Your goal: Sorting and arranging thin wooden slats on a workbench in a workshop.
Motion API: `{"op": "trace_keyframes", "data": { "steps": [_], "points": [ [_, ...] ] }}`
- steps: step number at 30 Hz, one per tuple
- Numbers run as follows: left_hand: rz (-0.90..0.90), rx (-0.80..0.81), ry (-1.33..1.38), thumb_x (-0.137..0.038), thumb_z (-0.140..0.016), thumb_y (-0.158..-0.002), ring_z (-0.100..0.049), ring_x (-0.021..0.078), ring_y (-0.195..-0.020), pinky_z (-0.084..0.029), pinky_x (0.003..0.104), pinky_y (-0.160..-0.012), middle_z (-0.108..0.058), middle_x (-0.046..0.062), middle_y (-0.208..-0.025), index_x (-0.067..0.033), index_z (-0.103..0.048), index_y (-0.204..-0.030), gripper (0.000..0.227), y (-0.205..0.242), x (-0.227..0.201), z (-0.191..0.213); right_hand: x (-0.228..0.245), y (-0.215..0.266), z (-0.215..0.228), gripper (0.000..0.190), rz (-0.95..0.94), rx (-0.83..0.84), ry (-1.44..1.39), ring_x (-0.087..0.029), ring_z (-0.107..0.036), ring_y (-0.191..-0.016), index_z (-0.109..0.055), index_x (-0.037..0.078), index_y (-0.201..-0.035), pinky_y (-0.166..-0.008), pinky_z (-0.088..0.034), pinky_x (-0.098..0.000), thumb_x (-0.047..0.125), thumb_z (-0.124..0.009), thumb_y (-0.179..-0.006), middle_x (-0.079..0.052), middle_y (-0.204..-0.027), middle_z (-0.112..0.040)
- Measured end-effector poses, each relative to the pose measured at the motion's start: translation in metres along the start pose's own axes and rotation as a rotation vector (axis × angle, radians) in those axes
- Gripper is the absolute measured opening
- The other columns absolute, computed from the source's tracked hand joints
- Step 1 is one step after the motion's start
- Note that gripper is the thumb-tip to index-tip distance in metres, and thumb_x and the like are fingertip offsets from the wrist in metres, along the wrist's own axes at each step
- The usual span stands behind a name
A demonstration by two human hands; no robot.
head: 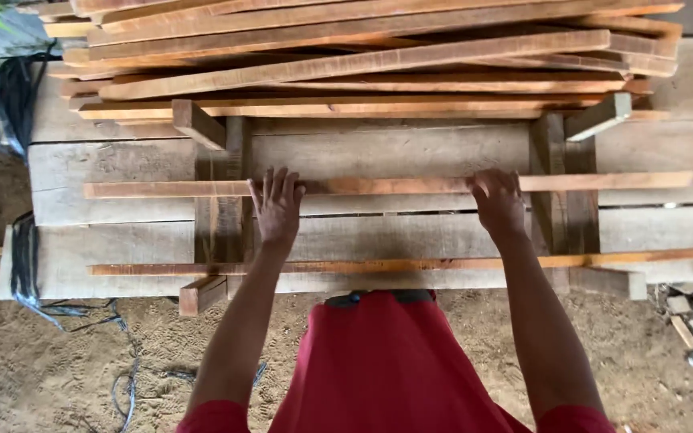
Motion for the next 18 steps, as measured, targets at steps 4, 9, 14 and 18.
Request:
{"op": "trace_keyframes", "data": {
  "steps": [4, 9, 14, 18],
  "points": [
    [0.003, -0.058, 0.008, -0.040, -0.058, -0.103, -0.050, 0.0300, -0.142, -0.028, 0.064, -0.119, -0.062, 0.004, -0.142, -0.0234, -0.062, -0.130, 0.032, 0.004, -0.012, 0.020, 0.001, 0.004, 0.003, 0.025, 0.067, -0.061, 0.018, -0.031, -0.069, -0.118, -0.074, 0.013, -0.110, -0.120, -0.040, -0.0535, 0.031, -0.081, -0.094, -0.010, -0.112, -0.075],
    [-0.011, -0.124, 0.012, -0.043, -0.059, -0.104, -0.050, 0.0286, -0.144, -0.026, 0.061, -0.121, -0.064, 0.003, -0.142, -0.0241, -0.065, -0.126, 0.030, 0.008, -0.016, 0.028, -0.009, 0.007, -0.008, 0.031, 0.171, -0.158, 0.087, -0.032, -0.070, -0.103, -0.073, 0.014, -0.108, -0.112, -0.046, -0.0514, 0.036, -0.082, -0.089, -0.010, -0.104, -0.073],
    [-0.031, -0.145, -0.015, -0.042, -0.066, -0.098, -0.050, 0.0318, -0.144, -0.027, 0.064, -0.119, -0.064, 0.006, -0.141, -0.0245, -0.064, -0.132, 0.038, 0.024, -0.012, 0.020, -0.009, 0.021, -0.018, 0.041, 0.209, -0.258, 0.153, -0.031, -0.065, -0.109, -0.070, 0.013, -0.116, -0.110, -0.046, -0.0503, 0.037, -0.082, -0.085, -0.008, -0.110, -0.068],
    [-0.063, -0.009, 0.035, -0.031, -0.076, -0.087, -0.036, 0.0373, -0.151, -0.036, 0.063, -0.116, -0.042, 0.009, -0.164, -0.0229, -0.047, -0.157, 0.076, 0.059, 0.000, 0.006, 0.012, 0.049, 0.010, 0.049, 0.256, -0.287, 0.057, -0.033, -0.064, -0.116, -0.071, 0.009, -0.123, -0.114, -0.046, -0.0501, 0.023, -0.085, -0.079, -0.013, -0.117, -0.066]
  ]
}}
Point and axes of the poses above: each hand's wrist, its own y-axis away from the middle knuckle, its own z-axis out of the back of the hand, x = y × z, the point moved 3 cm from there along -y, towards the middle knuckle
